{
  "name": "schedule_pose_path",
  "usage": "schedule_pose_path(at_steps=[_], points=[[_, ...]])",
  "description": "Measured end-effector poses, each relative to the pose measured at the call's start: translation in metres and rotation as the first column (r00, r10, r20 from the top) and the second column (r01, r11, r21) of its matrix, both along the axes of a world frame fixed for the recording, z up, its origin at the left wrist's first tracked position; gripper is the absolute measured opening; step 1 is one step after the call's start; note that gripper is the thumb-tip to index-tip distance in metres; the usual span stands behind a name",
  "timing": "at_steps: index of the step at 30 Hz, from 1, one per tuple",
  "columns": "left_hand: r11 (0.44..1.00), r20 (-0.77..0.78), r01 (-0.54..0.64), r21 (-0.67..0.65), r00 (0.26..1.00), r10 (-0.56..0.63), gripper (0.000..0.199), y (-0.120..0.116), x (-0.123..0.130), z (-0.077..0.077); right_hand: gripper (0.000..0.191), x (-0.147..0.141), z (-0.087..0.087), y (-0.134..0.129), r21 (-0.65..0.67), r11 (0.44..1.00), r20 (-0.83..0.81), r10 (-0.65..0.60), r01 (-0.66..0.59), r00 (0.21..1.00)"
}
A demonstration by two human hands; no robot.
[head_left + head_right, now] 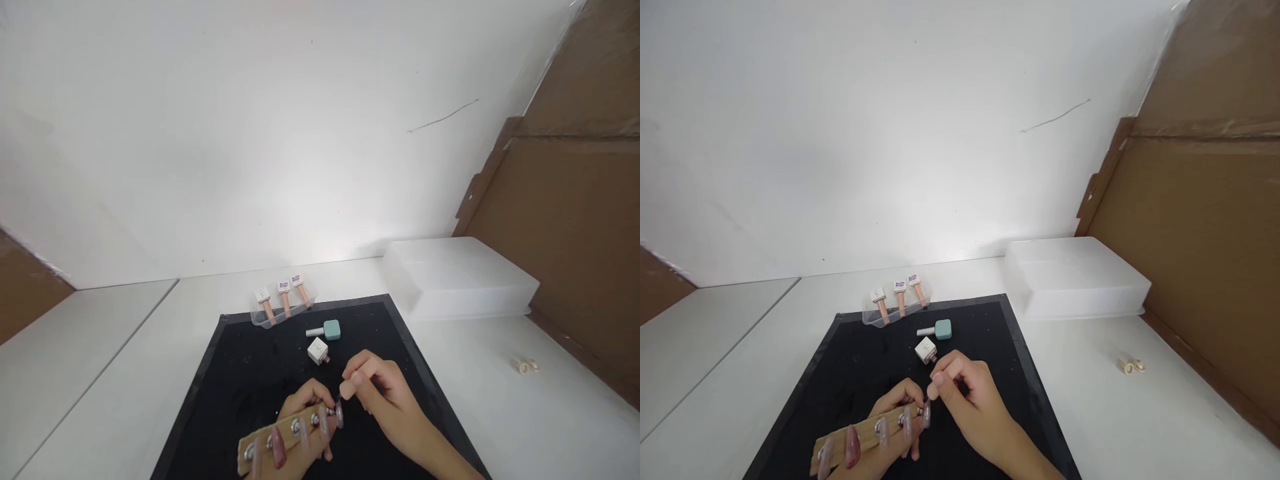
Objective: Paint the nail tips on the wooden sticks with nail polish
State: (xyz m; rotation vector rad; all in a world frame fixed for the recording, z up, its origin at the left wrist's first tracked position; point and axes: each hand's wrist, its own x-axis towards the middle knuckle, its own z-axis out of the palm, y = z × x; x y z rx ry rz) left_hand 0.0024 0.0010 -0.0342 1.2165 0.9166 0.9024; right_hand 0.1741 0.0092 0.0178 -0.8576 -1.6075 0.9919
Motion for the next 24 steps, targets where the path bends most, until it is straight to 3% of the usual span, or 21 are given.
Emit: schedule_pose_path(at_steps=[3, 8, 11, 17, 24], points=[[1.0, 0.011, -0.005, 0.0, 1.0, 0.005, 0.028, 0.0006, 0.0011, -0.0038, 0.032, 0.0007, -0.0029, 0.0002, 0.016, 1.0, -0.029, -0.016, 0.016, 0.999], [1.0, -0.023, -0.012, -0.01, 1.0, 0.011, 0.03, 0.0026, 0.0001, -0.0066, 0.034, 0.0015, 0.0023, -0.0027, -0.004, 0.996, 0.092, 0.085, -0.085, 0.992], [1.0, -0.03, -0.011, -0.001, 0.999, 0.011, 0.028, 0.0026, -0.0009, -0.0046, 0.034, 0.0005, 0.0012, -0.002, 0.0, 0.999, 0.094, 0.042, -0.042, 0.995], [1.0, -0.002, 0.005, -0.015, 1.0, -0.005, 0.025, 0.0002, -0.0018, -0.0008, 0.034, -0.0005, -0.0067, 0.001, 0.012, 0.998, -0.059, -0.066, 0.067, 0.996], [1.0, -0.021, -0.009, -0.017, 1.0, 0.009, 0.027, 0.0003, -0.0026, 0.0009, 0.038, 0.0006, 0.0006, -0.0004, -0.019, 0.999, 0.017, 0.033, -0.033, 0.999]])
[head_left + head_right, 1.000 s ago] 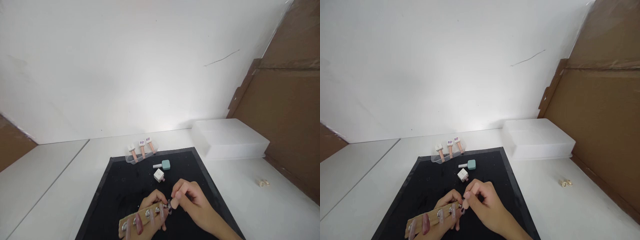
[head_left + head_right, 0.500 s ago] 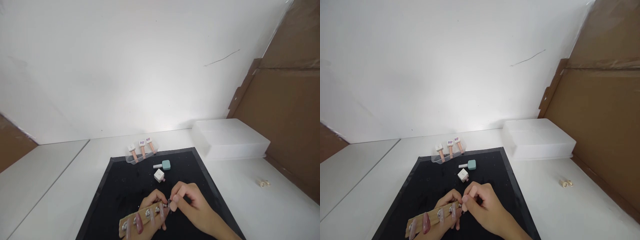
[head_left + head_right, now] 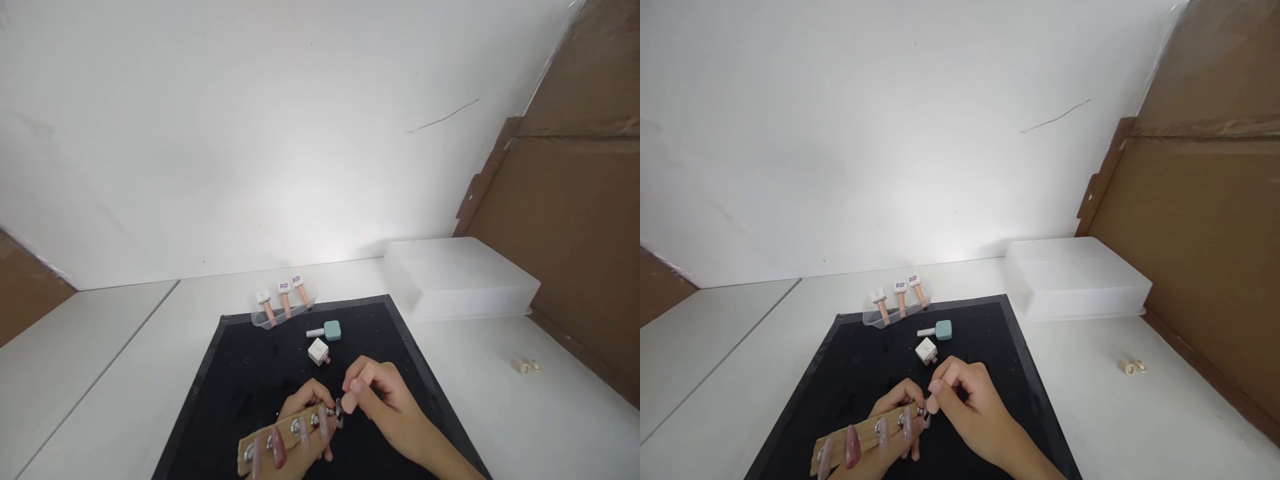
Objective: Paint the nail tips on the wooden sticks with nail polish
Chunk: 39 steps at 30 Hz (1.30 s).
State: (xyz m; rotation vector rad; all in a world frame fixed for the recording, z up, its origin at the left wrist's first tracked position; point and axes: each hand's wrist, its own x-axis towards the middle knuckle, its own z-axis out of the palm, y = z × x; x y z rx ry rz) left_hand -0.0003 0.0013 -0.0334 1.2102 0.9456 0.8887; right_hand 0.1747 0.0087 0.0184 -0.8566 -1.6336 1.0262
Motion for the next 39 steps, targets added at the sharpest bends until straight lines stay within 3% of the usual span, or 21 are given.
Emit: schedule_pose_path(at_steps=[7, 14, 21, 27, 34, 39], points=[[1.0, 0.016, 0.007, -0.013, 1.0, -0.007, 0.026, -0.001, -0.001, 0.0, 0.035, -0.001, -0.008, 0.004, -0.036, 0.996, -0.12, -0.085, 0.081, 0.989], [1.0, 0.009, -0.001, 0.015, 1.0, 0.001, 0.026, 0.0, 0.0, -0.003, 0.037, 0.0, 0.0, -0.001, -0.024, 0.999, -0.013, 0.032, -0.032, 0.999], [1.0, -0.039, 0.006, 0.022, 0.999, -0.005, 0.026, -0.001, -0.001, -0.003, 0.034, 0.0, -0.01, 0.002, -0.003, 0.997, -0.097, -0.079, 0.079, 0.992], [1.0, -0.055, -0.006, 0.022, 0.998, 0.007, 0.027, 0.003, 0.002, -0.004, 0.034, 0.001, 0.002, -0.001, 0.006, 1.0, 0.039, 0.025, -0.025, 0.999], [1.0, -0.017, 0.004, -0.002, 1.0, -0.004, 0.026, 0.001, 0.0, -0.002, 0.032, 0.0, -0.01, 0.003, 0.012, 0.999, -0.085, -0.049, 0.05, 0.995], [1.0, -0.028, -0.002, -0.003, 1.0, 0.002, 0.027, 0.002, 0.001, -0.002, 0.034, 0.002, -0.001, 0.0, 0.028, 0.998, 0.021, 0.047, -0.047, 0.999]])
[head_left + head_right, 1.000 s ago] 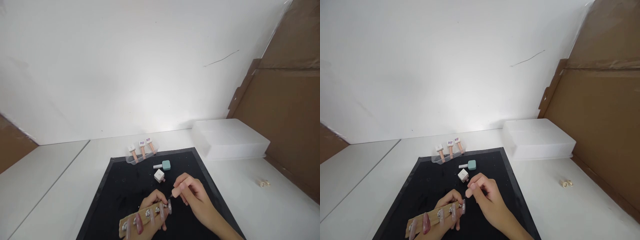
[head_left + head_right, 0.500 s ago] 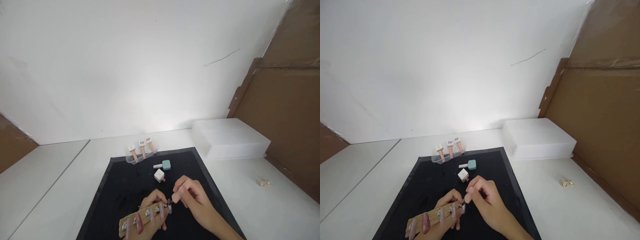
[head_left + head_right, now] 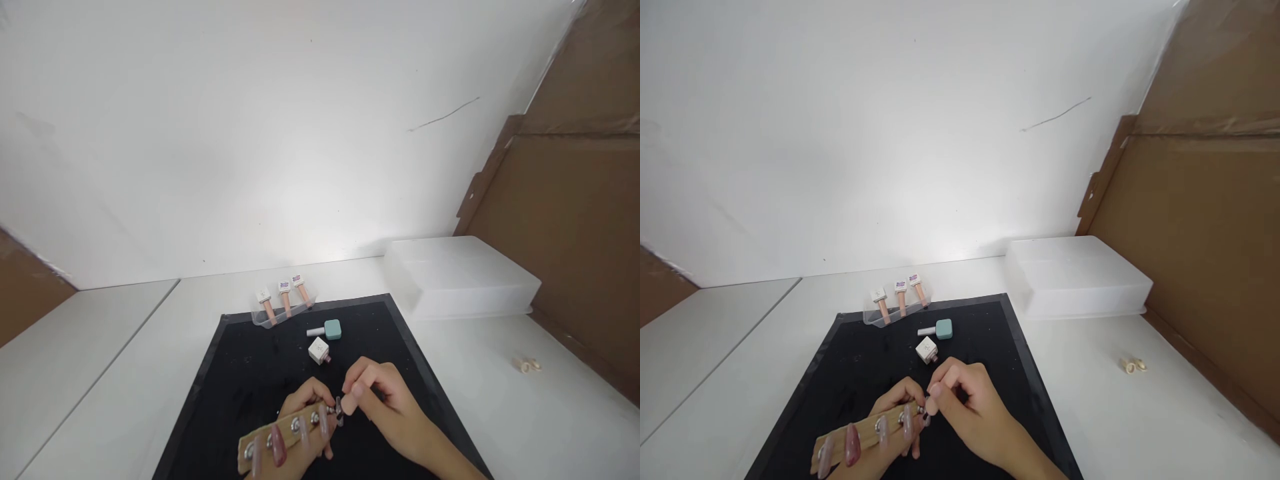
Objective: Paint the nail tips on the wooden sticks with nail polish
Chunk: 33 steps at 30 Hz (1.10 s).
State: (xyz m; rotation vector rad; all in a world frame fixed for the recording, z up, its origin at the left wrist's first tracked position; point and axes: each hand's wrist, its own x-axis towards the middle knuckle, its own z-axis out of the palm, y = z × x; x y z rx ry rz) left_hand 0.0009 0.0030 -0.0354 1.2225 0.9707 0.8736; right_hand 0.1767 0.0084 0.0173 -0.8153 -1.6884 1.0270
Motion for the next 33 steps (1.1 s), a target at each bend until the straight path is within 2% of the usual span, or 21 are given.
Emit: schedule_pose_path(at_steps=[3, 9, 16, 24, 30, 33], points=[[1.0, 0.022, -0.004, 0.0, 1.0, 0.004, 0.028, 0.0, 0.001, 0.002, 0.033, 0.0, 0.001, 0.0, -0.013, 1.0, 0.033, -0.006, 0.007, 0.999], [1.0, 0.029, -0.01, 0.015, 1.0, 0.01, 0.03, -0.001, -0.001, 0.0, 0.033, -0.001, -0.008, 0.002, -0.012, 0.997, -0.082, -0.079, 0.078, 0.994], [1.0, 0.012, -0.013, 0.004, 1.0, 0.013, 0.033, 0.001, 0.002, -0.002, 0.036, 0.001, 0.007, -0.002, -0.011, 1.0, 0.048, -0.002, 0.002, 0.999], [1.0, -0.006, 0.016, 0.011, 1.0, -0.016, 0.028, -0.003, -0.002, 0.005, 0.033, -0.003, -0.004, 0.003, -0.008, 0.993, -0.106, -0.122, 0.121, 0.987], [1.0, -0.013, 0.007, 0.014, 1.0, -0.007, 0.025, -0.003, 0.0, 0.005, 0.036, -0.002, 0.004, 0.0, -0.025, 0.999, -0.022, -0.047, 0.046, 0.999], [1.0, 0.019, 0.025, 0.013, 0.999, -0.025, 0.026, -0.003, 0.0, 0.004, 0.036, -0.003, 0.001, 0.001, -0.055, 0.995, -0.036, -0.081, 0.079, 0.996]])
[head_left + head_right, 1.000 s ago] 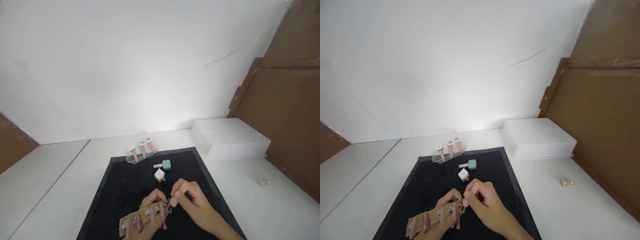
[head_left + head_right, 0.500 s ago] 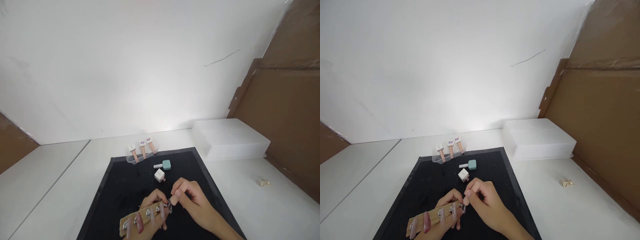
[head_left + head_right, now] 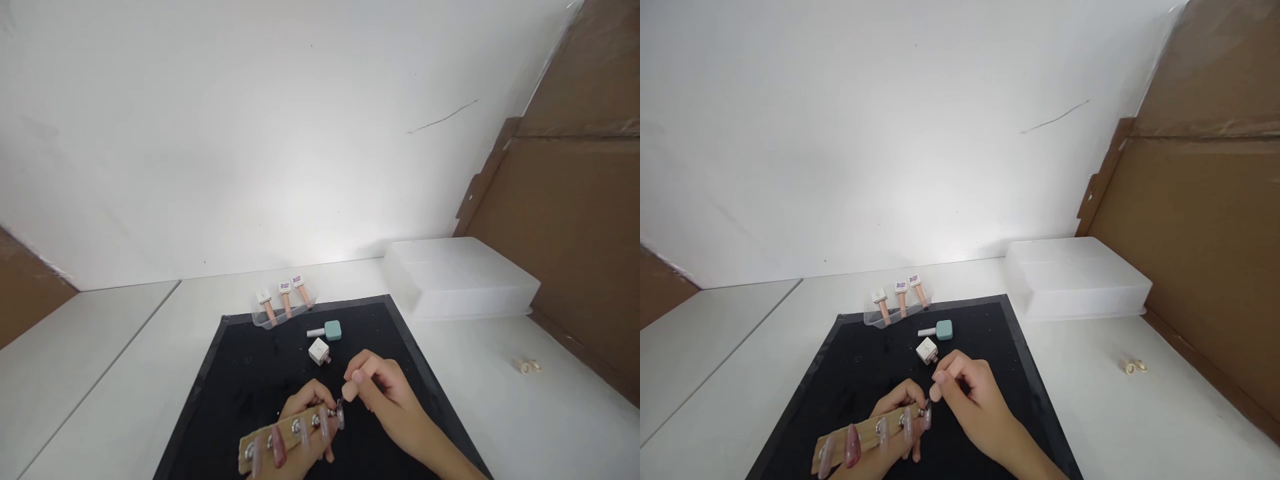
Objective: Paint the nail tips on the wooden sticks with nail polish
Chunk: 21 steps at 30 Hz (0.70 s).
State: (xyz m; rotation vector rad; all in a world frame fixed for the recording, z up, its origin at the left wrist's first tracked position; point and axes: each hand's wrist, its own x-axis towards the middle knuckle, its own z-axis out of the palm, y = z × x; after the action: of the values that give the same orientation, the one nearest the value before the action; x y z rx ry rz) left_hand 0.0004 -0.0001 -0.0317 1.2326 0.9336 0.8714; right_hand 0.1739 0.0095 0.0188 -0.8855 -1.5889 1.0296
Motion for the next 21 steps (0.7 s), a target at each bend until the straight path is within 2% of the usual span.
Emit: schedule_pose_path(at_steps=[5, 12, 19, 21], points=[[1.0, -0.025, 0.007, 0.01, 1.0, -0.007, 0.024, 0.0005, -0.0032, -0.0036, 0.035, -0.0013, -0.0096, 0.0024, -0.02, 0.996, -0.115, -0.091, 0.089, 0.989], [1.0, -0.008, 0.015, -0.006, 1.0, -0.015, 0.025, 0.0018, -0.0018, 0.0004, 0.038, -0.0004, -0.001, -0.0001, 0.004, 0.999, -0.034, 0.039, -0.039, 0.999], [0.999, -0.035, 0.022, -0.023, 0.999, -0.023, 0.024, 0.0006, -0.0034, 0.0032, 0.038, -0.0026, -0.0084, 0.0041, -0.064, 0.992, -0.095, -0.111, 0.105, 0.989], [0.999, -0.036, 0.026, -0.023, 0.999, -0.026, 0.024, 0.0001, -0.0034, 0.0018, 0.039, -0.0019, -0.0094, 0.0039, -0.065, 0.992, -0.117, -0.117, 0.11, 0.986]])
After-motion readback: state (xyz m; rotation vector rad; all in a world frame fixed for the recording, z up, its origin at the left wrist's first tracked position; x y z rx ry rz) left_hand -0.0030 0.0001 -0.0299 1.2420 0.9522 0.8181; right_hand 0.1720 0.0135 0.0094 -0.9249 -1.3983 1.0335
